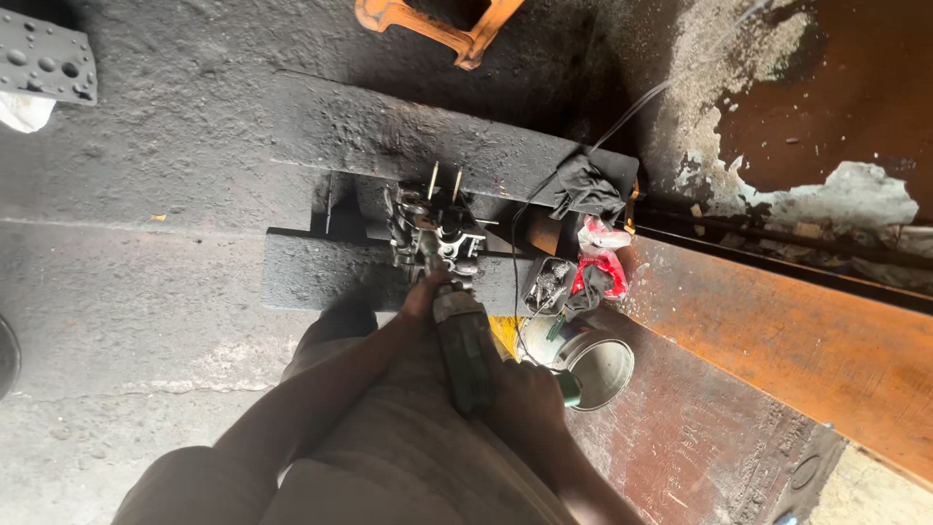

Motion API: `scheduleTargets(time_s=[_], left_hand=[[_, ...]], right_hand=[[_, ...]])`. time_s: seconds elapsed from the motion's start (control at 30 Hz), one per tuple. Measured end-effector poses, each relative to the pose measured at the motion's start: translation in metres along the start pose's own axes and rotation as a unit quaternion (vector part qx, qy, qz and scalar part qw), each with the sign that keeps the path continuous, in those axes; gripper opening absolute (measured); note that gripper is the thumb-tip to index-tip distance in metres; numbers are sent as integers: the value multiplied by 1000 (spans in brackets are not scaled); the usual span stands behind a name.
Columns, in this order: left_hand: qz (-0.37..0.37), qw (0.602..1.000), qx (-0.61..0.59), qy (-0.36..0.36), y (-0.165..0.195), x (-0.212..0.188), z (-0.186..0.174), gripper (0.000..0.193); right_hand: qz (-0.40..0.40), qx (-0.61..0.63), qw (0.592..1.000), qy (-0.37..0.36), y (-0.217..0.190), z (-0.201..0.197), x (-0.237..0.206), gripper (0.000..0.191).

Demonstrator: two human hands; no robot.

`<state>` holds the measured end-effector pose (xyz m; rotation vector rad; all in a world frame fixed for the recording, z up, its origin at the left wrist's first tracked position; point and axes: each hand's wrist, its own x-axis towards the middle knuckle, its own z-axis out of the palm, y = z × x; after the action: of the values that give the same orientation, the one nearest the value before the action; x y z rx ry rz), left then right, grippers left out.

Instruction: The person uses a green power drill to drill into a metal engine block clamped in a vise. They hold the drill with both hands and apply pressure to the workpiece. After drilling, the person removes the drill bit and places it on the workbench.

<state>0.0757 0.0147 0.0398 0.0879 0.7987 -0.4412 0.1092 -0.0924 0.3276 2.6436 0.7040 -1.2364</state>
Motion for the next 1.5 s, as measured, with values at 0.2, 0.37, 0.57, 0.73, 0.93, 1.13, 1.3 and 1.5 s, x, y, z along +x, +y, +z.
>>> scheduleTargets(time_s=[0.2,0.37,0.57,0.73,0.93,1.13,1.3,1.5], left_hand=[[128,963,237,-3,4,0,-18,41],[152,883,444,12,-5,10,-19,40],[-11,961,218,172,12,9,5,27],[6,952,262,158,9,-6,24,32],[-49,957,231,170,-7,-6,42,33],[-40,980,181,68,10,16,41,31],[-55,970,217,97,14,17,38,32],[-63,961,237,126,16,9,52,38]], right_hand=[[20,44,992,115,7,55,-3,115],[56,181,971,148,23,99,-18,105],[28,205,976,60,36,126,4,110],[-40,143,966,211,45,128,-6,101],[51,239,967,71,45,96,-23,106],[53,190,974,109,35,73,-15,109],[47,183,979,79,32,57,-12,112],[41,156,985,66,25,28,-17,112]])
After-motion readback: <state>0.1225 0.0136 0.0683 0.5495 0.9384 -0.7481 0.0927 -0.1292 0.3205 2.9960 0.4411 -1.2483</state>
